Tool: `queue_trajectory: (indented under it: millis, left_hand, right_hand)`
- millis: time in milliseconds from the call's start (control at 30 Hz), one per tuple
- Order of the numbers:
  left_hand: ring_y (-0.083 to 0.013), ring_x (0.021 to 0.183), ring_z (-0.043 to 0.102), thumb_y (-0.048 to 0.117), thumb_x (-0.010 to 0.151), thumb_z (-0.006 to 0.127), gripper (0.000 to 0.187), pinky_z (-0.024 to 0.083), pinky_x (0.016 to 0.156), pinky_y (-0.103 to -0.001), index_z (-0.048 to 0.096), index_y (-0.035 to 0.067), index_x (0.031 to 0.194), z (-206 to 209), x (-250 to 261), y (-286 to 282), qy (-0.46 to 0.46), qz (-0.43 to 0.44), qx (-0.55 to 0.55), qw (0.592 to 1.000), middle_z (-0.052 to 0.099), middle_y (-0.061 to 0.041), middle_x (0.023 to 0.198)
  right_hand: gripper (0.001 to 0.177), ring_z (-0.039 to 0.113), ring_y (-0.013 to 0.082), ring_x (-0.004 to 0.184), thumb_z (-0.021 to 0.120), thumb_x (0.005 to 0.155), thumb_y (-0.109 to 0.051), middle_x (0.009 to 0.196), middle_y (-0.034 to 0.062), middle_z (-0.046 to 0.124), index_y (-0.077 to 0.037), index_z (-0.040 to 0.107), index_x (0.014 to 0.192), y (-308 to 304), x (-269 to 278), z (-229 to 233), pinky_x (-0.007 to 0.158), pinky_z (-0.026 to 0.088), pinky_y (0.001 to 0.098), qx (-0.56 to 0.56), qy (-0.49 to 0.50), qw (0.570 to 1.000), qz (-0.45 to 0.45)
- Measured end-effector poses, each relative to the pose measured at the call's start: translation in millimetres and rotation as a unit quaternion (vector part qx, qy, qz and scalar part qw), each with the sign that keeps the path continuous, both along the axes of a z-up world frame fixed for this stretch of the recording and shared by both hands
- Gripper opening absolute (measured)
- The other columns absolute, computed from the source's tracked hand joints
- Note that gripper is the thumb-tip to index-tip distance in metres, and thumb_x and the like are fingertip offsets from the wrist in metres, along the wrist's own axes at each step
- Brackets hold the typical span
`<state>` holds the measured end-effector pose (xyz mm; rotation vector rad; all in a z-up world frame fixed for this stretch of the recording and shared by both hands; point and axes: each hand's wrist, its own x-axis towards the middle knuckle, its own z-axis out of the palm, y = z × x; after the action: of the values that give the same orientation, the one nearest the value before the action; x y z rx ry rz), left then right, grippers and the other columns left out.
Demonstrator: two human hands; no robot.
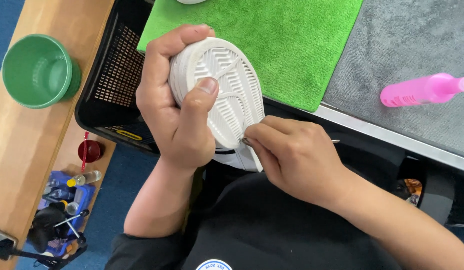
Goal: The person cleans the sole of a white sneaker using a cotton swab and a pink liquid cleaning solution. They repeatedly rub the swab into the tread pattern, occasionally reapplying the solution, and rotate the shoe to access different areas of the sole.
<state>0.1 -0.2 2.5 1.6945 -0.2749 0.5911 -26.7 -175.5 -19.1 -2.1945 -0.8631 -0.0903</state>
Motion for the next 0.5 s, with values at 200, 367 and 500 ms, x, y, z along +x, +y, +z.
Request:
queue_trajectory:
  millis: [200, 367, 500]
  left_hand:
    - [-0.0268, 0.111, 0.064, 0.018, 0.092, 0.05, 0.037, 0.052, 0.101, -0.035, 0.056, -0.003, 0.122, 0.5, 2.5, -5.2, 0.003, 0.01, 0.01, 1.0, 0.063, -0.017, 0.121]
    - [-0.0282, 0.116, 0.065, 0.019, 0.094, 0.051, 0.036, 0.053, 0.105, -0.037, 0.055, -0.002, 0.122, -0.7, 1.1, -5.6, -0.007, -0.007, 0.023, 1.0, 0.063, -0.016, 0.123]
    - [-0.0263, 0.111, 0.065, 0.02, 0.092, 0.05, 0.038, 0.053, 0.1, -0.035, 0.057, -0.001, 0.122, 3.1, 1.9, -3.5, -0.002, 0.007, 0.034, 0.999, 0.065, -0.015, 0.122]
  right_hand:
    - [0.008, 0.05, 0.0302, 0.059, 0.05, 0.102, -0.008, 0.075, 0.0087, 0.048, -0.006, 0.056, 0.096, -1.1, 1.4, 1.2, 0.051, 0.037, 0.0417, -0.035, -0.067, 0.997, 0.033]
    - [0.013, 0.051, 0.0332, 0.053, 0.055, 0.095, -0.012, 0.07, 0.0057, 0.048, -0.012, 0.048, 0.084, -7.1, 8.2, 10.0, 0.04, 0.036, 0.05, -0.167, -0.064, 0.981, 0.074]
    - [0.013, 0.05, 0.0209, 0.057, 0.06, 0.097, -0.006, 0.067, 0.0033, 0.055, -0.007, 0.06, 0.084, -2.8, 20.7, 13.2, 0.055, 0.04, 0.0328, 0.055, 0.135, 0.985, 0.093]
